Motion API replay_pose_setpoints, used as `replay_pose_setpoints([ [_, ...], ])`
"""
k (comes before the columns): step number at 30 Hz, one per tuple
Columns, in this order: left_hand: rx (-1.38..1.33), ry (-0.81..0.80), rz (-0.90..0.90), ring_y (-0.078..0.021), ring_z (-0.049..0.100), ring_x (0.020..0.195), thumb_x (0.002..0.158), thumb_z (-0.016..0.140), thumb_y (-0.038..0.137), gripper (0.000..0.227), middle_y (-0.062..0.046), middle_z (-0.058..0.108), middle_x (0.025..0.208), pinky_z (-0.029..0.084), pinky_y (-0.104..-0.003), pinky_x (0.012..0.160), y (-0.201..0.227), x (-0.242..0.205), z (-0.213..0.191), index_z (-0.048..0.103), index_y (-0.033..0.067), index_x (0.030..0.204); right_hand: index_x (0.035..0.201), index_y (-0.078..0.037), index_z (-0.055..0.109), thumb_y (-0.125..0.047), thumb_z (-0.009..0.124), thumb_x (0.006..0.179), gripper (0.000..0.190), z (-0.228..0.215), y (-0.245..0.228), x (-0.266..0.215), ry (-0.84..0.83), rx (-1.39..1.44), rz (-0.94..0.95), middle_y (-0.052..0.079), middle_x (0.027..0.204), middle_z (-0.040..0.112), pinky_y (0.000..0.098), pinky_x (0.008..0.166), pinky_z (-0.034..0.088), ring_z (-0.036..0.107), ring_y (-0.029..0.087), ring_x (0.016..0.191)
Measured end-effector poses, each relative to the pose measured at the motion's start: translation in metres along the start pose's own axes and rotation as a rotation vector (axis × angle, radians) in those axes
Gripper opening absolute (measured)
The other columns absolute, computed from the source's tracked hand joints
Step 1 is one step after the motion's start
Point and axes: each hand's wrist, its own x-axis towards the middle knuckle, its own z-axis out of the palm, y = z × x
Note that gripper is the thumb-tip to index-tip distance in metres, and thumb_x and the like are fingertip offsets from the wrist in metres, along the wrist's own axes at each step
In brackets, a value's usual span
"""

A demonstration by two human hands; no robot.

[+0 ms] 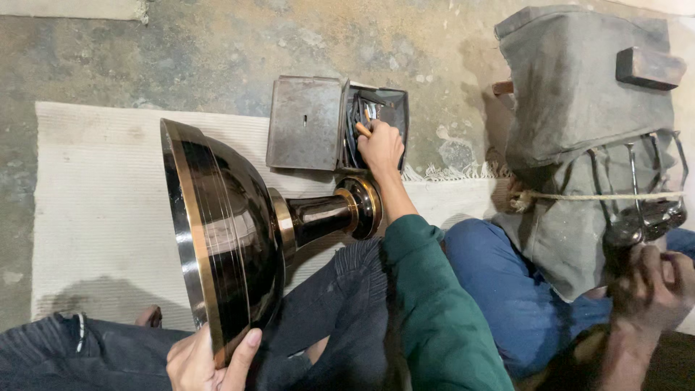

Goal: The person sits on a mat and uses a small metal tool to engrave fine lines into the surface of a large, polished metal vessel. They hold the vessel steady with one hand while carefully guiding the tool with the other, occasionally rotating the object to access different areas.

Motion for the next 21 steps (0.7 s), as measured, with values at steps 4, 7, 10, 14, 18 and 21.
replay_pose_setpoints([
  [4,0.004,0.030,0.016,-0.0160,0.077,0.057,0.078,0.078,0.011,0.035,-0.013,0.078,0.073,0.058,-0.029,0.059,0.006,0.004,-0.001,0.073,-0.0052,0.108,0.091,-0.008,0.073,-0.018,0.079,0.074,0.021,-0.002,-0.002,-0.005,0.123,0.100,-0.044,0.018,0.089,0.074,0.0512,0.077,0.056,0.070,0.042,0.086],
  [7,-0.001,0.049,0.055,-0.0158,0.077,0.058,0.078,0.077,0.011,0.035,-0.013,0.077,0.073,0.058,-0.028,0.060,0.007,0.005,0.000,0.072,-0.0061,0.108,0.092,-0.010,0.075,-0.016,0.079,0.073,0.020,-0.004,0.002,-0.009,0.146,0.161,0.019,0.018,0.087,0.074,0.0510,0.078,0.056,0.070,0.042,0.085],
  [10,0.006,0.047,0.046,-0.0159,0.077,0.058,0.078,0.078,0.011,0.031,-0.012,0.077,0.072,0.058,-0.028,0.060,0.006,0.006,0.001,0.073,-0.0050,0.105,0.097,-0.014,0.079,-0.015,0.077,0.074,0.023,-0.007,0.006,-0.012,0.188,0.182,-0.058,0.019,0.091,0.073,0.0512,0.077,0.055,0.069,0.043,0.086],
  [14,0.008,0.047,0.036,-0.0159,0.077,0.058,0.078,0.078,0.011,0.030,-0.012,0.077,0.071,0.058,-0.028,0.061,0.006,0.003,0.000,0.073,-0.0046,0.102,0.100,-0.017,0.080,-0.020,0.075,0.078,0.022,-0.013,-0.003,-0.018,0.105,0.137,-0.056,0.017,0.094,0.074,0.0498,0.079,0.056,0.070,0.042,0.088],
  [18,-0.005,0.040,0.039,-0.0152,0.076,0.056,0.077,0.078,0.011,0.031,-0.012,0.077,0.071,0.058,-0.028,0.059,0.006,0.005,0.000,0.073,-0.0055,0.103,0.094,-0.010,0.073,-0.042,0.093,0.063,0.049,-0.024,-0.012,-0.021,-0.049,-0.006,-0.023,0.017,0.090,0.073,0.0503,0.074,0.055,0.069,0.041,0.087],
  [21,-0.004,0.032,0.021,-0.0155,0.077,0.058,0.078,0.078,0.010,0.029,-0.012,0.077,0.070,0.059,-0.028,0.060,0.007,0.005,0.000,0.074,-0.0051,0.102,0.091,-0.009,0.071,-0.049,0.095,0.061,0.055,-0.028,-0.014,-0.021,-0.078,-0.029,-0.002,0.014,0.089,0.075,0.0487,0.075,0.056,0.071,0.038,0.086],
])
